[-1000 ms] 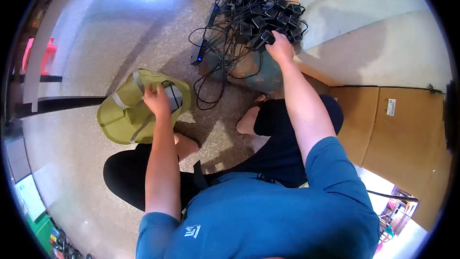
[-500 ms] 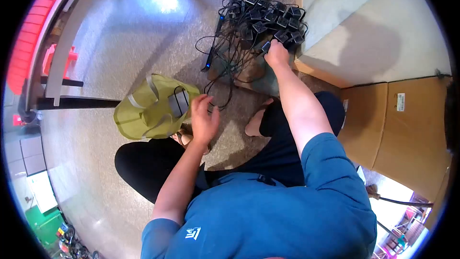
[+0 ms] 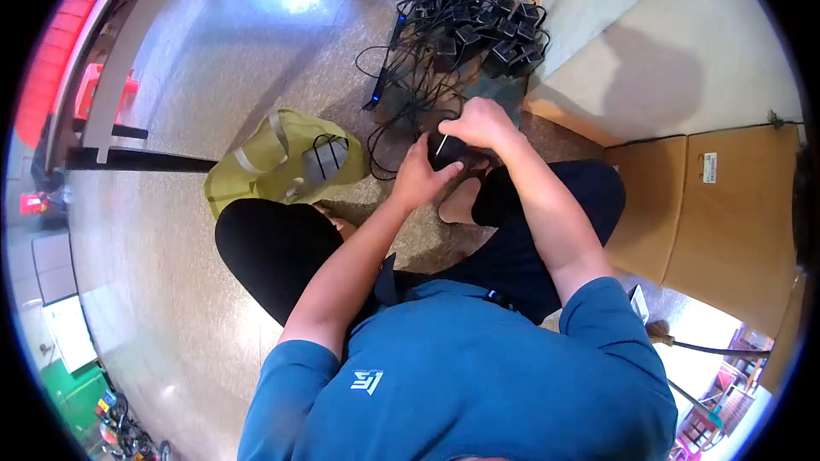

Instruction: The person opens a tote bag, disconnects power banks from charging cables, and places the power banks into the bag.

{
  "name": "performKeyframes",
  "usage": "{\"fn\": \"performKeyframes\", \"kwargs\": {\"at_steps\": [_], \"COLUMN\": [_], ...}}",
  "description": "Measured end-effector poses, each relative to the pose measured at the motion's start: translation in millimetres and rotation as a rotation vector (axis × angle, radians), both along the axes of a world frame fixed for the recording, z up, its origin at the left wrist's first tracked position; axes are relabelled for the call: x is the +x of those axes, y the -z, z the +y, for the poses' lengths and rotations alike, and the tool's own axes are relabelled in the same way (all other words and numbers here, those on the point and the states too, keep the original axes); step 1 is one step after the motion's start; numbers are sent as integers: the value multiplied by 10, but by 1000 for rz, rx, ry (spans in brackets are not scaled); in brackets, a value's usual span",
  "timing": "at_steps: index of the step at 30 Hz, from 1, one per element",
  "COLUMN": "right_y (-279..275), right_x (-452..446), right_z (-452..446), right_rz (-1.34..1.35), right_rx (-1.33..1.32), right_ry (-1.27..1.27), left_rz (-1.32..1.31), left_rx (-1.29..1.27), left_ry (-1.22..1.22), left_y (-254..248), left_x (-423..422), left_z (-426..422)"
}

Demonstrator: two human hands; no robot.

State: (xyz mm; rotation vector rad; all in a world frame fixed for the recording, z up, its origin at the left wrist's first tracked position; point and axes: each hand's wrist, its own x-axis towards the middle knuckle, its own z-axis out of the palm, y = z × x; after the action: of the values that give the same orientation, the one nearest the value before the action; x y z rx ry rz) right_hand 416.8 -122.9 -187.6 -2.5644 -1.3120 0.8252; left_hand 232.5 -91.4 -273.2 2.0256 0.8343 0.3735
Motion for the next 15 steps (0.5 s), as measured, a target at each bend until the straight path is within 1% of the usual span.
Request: {"fn": "performKeyframes", "kwargs": {"at_steps": [3, 4, 5, 6, 7, 8, 9, 11, 12, 13, 15], "right_y": [-49, -76, -93, -1, -105, -49, 3, -78, -64, -46, -12], "right_x": [-178, -185, -187, -168, -181, -165, -145, -253, -298, -343, -412], "right_z": [-51, -59, -66, -93, -71, -36, 2, 34, 65, 97, 152], "right_rz": [97, 150, 204, 224, 229, 355, 480, 640, 715, 790, 840], "right_rx": [55, 67, 78, 243, 288, 329, 371, 369, 354, 338, 317], "right_ry": [-30, -25, -20, 12, 10, 57, 104, 104, 103, 103, 151], "left_rz": [21, -66, -120, -176, -230, -351, -331, -444, -402, -442, -517], "left_rx": [-286, -280, -441, -600, -760, -931, -980, -1273, -1320, -1397, -1552], "left_ry": [-58, -56, -71, -83, -95, -93, -100, -121, -158, -109, -5], "left_y": [-169, -156, -144, -131, -157, -193, -175, -239, -271, -316, -375], "left_x": [-71, -101, -140, -174, -202, -227, -279, -346, -390, -440, -529], "left_z": [82, 90, 114, 144, 156, 139, 155, 172, 172, 190, 233]}}
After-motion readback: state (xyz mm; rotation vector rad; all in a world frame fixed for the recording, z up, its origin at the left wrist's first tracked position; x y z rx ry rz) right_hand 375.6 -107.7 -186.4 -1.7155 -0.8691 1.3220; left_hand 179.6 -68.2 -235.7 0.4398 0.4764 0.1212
